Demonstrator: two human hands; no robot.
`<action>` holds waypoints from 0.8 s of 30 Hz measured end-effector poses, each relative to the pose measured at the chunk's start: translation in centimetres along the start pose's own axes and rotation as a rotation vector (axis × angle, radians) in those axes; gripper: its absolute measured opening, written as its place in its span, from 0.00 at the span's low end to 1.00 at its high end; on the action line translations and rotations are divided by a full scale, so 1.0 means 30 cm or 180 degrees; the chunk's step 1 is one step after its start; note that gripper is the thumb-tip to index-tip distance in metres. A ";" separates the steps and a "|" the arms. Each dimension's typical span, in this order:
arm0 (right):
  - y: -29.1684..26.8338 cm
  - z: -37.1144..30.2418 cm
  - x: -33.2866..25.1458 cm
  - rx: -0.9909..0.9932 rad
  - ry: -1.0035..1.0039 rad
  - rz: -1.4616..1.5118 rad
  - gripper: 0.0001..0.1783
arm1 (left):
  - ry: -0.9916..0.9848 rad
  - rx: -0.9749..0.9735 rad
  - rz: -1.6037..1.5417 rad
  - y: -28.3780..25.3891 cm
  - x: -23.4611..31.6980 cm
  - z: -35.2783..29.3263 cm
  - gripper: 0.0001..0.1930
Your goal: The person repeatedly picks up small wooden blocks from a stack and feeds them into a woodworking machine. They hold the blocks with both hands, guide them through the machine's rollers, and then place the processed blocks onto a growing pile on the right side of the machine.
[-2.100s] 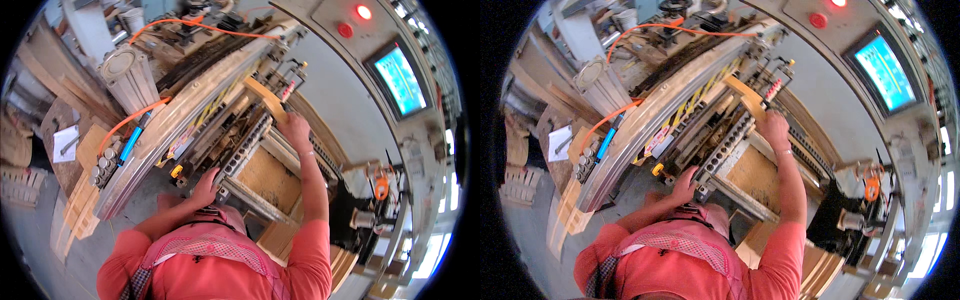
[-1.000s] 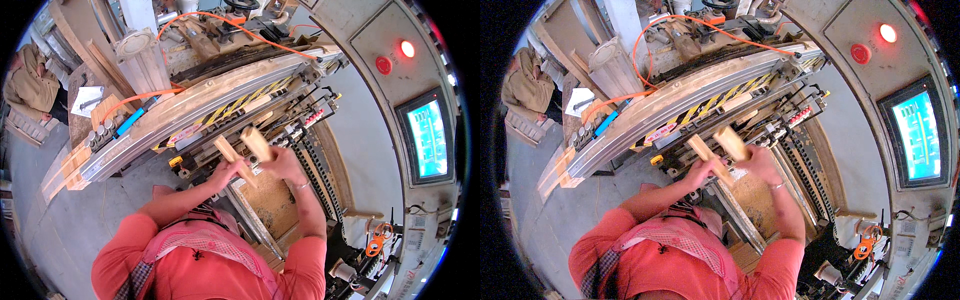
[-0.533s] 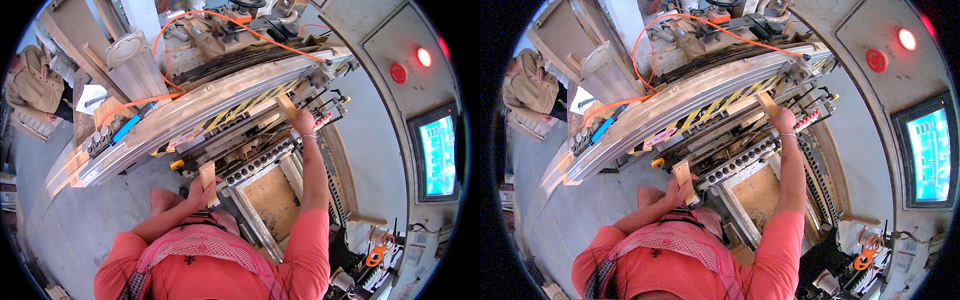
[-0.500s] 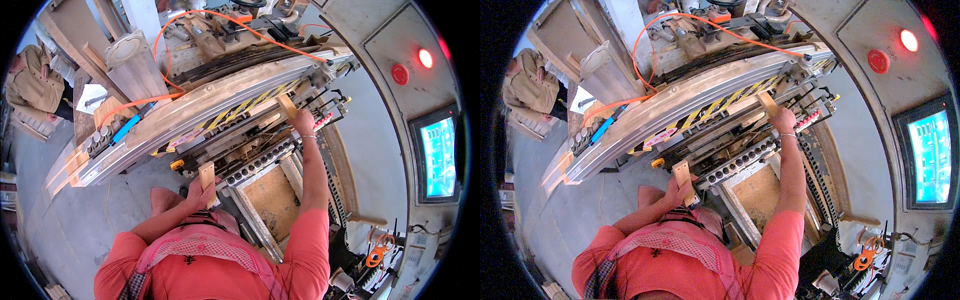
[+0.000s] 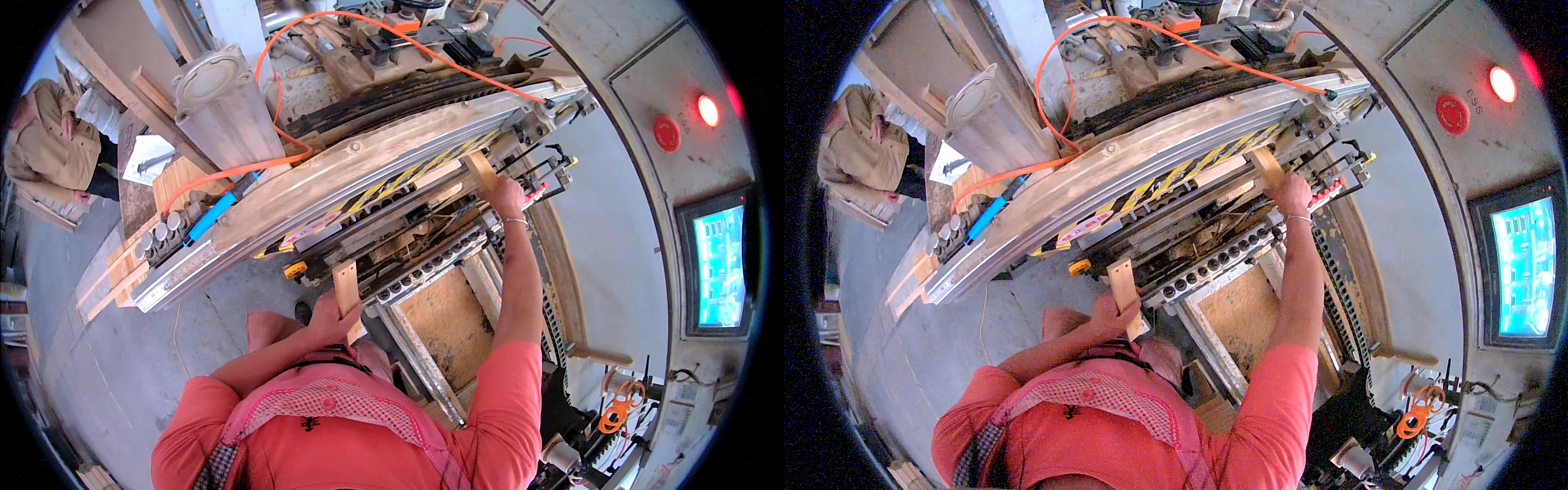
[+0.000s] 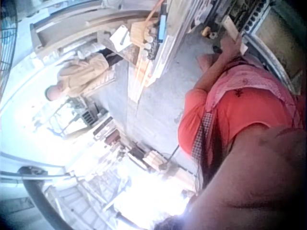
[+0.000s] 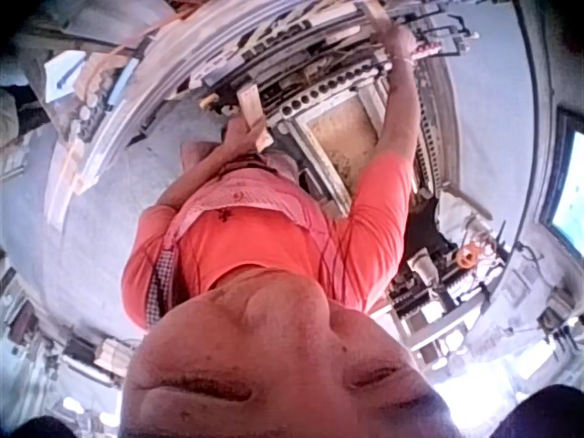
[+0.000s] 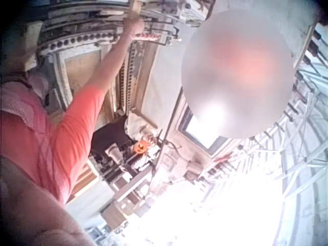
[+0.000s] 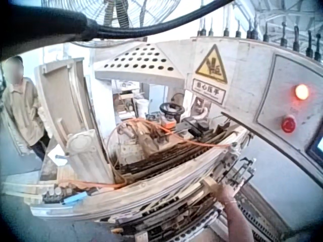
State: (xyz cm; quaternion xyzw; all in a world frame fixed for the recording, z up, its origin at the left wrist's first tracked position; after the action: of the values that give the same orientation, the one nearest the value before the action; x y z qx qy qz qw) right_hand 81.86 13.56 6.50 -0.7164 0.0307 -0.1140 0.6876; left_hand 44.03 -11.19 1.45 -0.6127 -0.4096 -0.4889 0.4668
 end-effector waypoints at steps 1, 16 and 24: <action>0.002 0.000 0.005 0.0059 -0.0009 0.0020 0.29 | -0.0041 -0.0041 -0.0010 0.004 0.000 0.004 0.12; -0.016 -0.042 0.002 0.0097 0.0165 0.0059 0.27 | 0.0047 -0.0156 -0.0295 0.032 -0.042 0.011 0.12; -0.014 -0.034 -0.014 0.0054 0.0198 0.0207 0.26 | -0.0191 -0.0045 -0.0481 0.024 -0.040 0.002 0.08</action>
State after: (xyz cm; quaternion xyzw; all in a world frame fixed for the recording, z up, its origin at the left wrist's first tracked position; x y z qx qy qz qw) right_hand 81.20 12.69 6.89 -0.7053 0.0744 -0.1141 0.6957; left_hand 44.50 -11.35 0.13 -0.5977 -0.4650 -0.5070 0.4117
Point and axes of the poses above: each hand's wrist, its own z-axis towards the middle knuckle, its own y-axis out of the palm, x = y × z, the point moved 10 cm from there along z, towards the middle knuckle, and after that the axes turned 10 degrees about -z, right-handed, at the moved point
